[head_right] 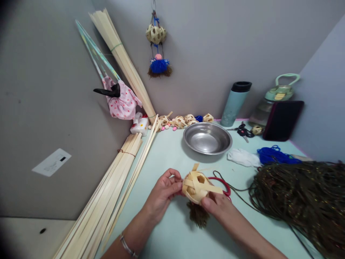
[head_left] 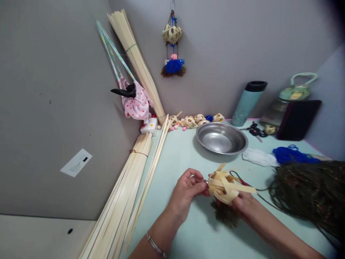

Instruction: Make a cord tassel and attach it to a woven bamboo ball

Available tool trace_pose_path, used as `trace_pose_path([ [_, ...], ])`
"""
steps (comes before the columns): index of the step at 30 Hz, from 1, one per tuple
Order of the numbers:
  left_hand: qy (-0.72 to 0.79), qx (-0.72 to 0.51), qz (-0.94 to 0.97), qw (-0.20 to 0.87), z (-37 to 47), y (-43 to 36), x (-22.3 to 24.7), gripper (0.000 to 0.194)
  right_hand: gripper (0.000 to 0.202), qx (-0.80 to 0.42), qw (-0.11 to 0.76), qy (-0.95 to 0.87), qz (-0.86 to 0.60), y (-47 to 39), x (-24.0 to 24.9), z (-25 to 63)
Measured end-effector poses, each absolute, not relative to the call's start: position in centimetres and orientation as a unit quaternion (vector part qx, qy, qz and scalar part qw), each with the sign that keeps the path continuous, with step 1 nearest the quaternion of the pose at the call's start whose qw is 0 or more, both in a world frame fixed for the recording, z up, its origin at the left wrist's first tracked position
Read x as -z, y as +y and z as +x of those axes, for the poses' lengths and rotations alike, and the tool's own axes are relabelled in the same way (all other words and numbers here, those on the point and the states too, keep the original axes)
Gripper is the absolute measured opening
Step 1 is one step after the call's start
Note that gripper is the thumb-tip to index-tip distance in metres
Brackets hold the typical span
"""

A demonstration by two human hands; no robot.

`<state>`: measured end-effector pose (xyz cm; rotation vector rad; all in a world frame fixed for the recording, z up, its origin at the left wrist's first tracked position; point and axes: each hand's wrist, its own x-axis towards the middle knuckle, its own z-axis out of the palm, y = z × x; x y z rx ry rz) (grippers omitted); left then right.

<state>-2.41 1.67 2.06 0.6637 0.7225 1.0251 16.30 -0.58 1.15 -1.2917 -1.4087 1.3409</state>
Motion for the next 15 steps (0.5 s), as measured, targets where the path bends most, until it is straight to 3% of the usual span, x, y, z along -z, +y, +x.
trace_pose_path([
  [6, 0.337, -0.475, 0.342, 0.738, -2.2, 1.3, -2.4, 0.033, 0.067, -0.519, 0.436, -0.509, -0.531, -0.4, -2.6, 15.9],
  [15, 0.313, -0.467, 0.382, 0.734, -1.7, 1.2, -1.9, 0.054, 0.075, -0.534, 0.482, -0.494, -0.488, -0.8, -1.3, 14.9],
])
